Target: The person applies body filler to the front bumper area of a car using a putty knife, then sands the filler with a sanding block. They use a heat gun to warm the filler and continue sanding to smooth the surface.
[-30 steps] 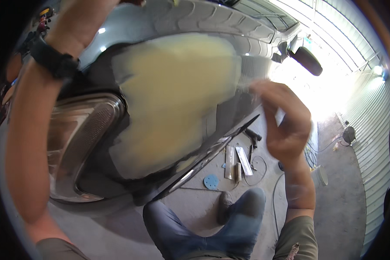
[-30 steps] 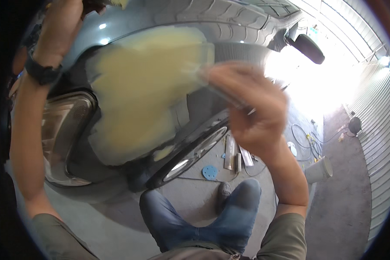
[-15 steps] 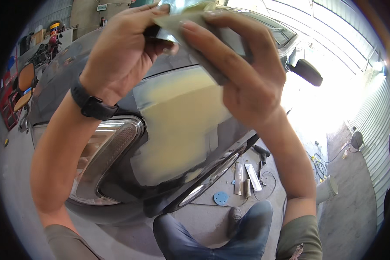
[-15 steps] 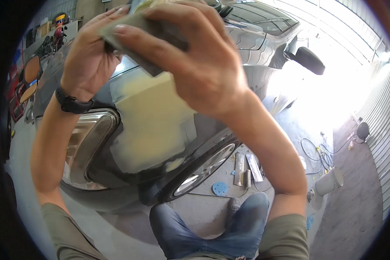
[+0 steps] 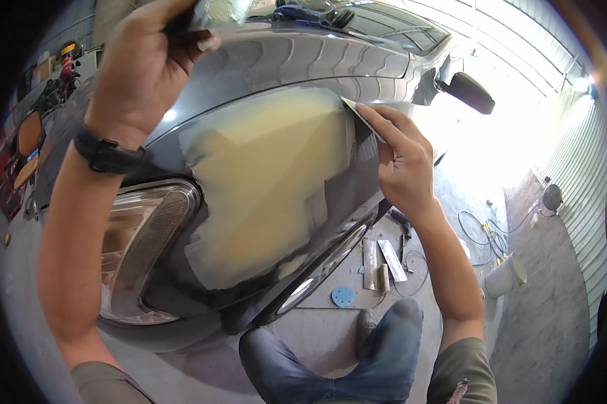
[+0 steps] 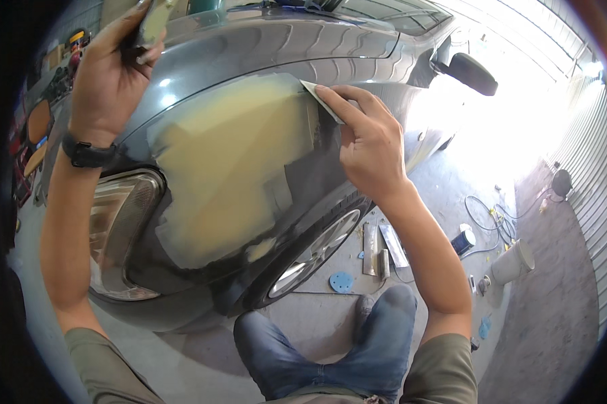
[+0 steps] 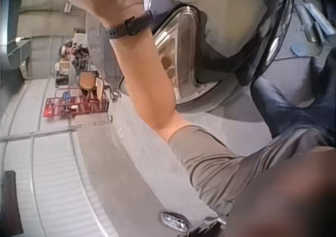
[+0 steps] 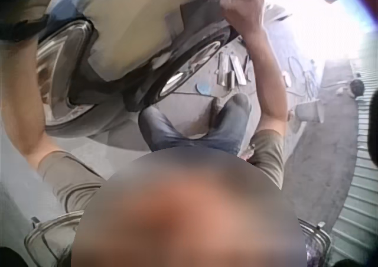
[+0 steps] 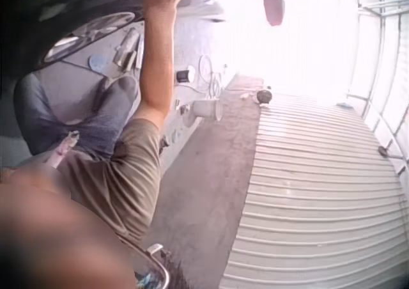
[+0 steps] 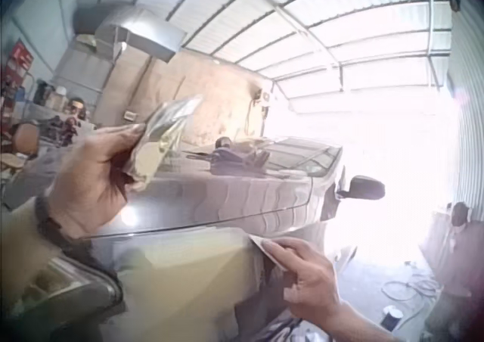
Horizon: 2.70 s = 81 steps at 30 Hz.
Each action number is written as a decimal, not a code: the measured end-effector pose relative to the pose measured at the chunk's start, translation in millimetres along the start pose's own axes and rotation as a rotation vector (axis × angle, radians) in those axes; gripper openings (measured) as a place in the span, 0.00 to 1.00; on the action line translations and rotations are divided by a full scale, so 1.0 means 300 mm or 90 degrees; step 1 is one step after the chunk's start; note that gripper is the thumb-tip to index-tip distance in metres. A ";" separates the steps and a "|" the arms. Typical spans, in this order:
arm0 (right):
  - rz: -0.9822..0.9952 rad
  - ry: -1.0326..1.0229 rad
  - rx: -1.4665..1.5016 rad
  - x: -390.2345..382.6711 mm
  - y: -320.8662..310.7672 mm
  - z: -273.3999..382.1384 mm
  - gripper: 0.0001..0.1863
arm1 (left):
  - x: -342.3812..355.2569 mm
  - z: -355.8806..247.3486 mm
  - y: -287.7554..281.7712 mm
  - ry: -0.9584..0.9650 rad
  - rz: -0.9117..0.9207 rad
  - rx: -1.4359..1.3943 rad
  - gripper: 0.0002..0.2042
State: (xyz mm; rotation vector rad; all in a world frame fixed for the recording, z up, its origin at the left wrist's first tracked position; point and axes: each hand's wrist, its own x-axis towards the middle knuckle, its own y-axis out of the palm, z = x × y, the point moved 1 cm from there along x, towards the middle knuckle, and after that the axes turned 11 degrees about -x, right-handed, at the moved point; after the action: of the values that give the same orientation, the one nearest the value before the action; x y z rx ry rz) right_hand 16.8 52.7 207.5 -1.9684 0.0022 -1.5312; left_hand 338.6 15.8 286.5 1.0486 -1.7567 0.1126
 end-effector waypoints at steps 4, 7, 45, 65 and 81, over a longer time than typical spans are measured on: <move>-0.025 -0.035 -0.028 -0.111 0.012 0.093 0.34 | 0.004 -0.022 -0.049 -0.012 -0.065 -0.083 0.10; -0.036 -0.075 -0.046 -0.225 0.036 0.193 0.33 | -0.001 -0.025 -0.040 0.003 -0.059 -0.040 0.09; -0.015 -0.471 -0.217 0.054 -0.032 0.394 0.21 | 0.049 0.008 -0.020 0.001 -0.044 0.112 0.12; -0.082 -0.459 -0.328 0.131 -0.221 0.366 0.23 | 0.052 0.019 -0.032 0.073 -0.024 0.064 0.12; 0.533 0.160 0.195 -0.726 -0.243 0.102 0.16 | 0.166 -0.182 -0.653 -0.130 0.059 0.124 0.13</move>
State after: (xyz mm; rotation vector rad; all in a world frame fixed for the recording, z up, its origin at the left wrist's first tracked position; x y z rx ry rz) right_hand -53.8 206.3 49.1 -1.2639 0.5850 -1.1068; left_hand 509.0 -105.2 275.8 1.1515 -2.0109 0.2452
